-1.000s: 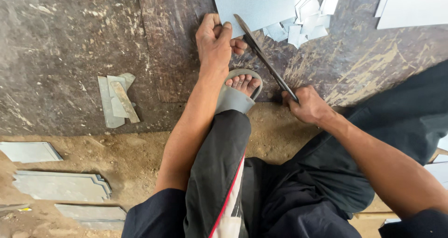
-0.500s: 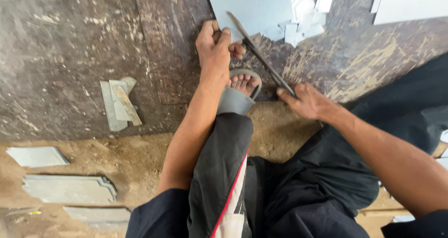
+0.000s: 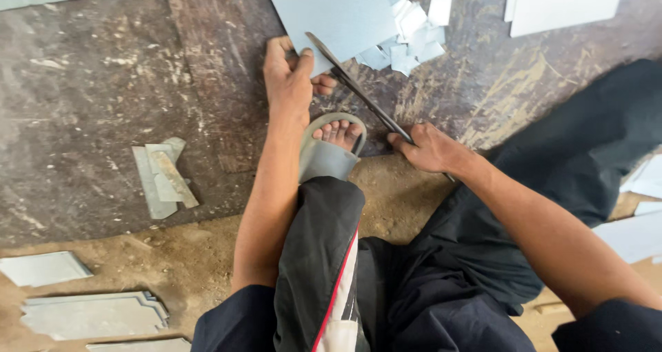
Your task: The person sits on the floor and cuts thin metal sheets with hand shears, trimming edges and cutting out small pieces. They reposition the sheets, set cut scraps aside, and continue cutting along the sheet edges.
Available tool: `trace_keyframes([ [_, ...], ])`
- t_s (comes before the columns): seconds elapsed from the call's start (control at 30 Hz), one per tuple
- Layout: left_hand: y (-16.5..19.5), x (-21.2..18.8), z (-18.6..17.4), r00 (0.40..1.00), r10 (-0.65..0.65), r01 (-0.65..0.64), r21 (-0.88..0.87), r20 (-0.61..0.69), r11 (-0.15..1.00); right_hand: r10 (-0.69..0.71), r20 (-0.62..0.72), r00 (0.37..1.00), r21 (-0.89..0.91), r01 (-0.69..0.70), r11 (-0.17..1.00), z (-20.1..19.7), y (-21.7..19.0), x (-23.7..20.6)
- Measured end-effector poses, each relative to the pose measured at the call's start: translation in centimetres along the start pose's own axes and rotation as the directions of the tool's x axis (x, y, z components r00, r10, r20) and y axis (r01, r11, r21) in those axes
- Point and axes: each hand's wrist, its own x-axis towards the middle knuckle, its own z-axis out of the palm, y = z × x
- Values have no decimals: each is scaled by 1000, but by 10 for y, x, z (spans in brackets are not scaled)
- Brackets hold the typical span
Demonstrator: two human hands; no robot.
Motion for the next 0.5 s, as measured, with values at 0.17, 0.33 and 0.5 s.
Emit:
trace_keyframes([
  [0.17, 4, -3, 4, 999, 13, -10, -75, 32, 997, 216, 337, 917, 513, -371, 774, 5, -10, -53],
  [0.33, -3, -7, 12, 999, 8, -5, -90, 37, 996, 246, 219, 944, 871, -303, 386, 44, -35, -93],
  [0.5, -3, -9, 14, 997, 24, -15, -135, 69, 991, 303, 82, 949, 938, -176, 298, 60, -50, -61],
])
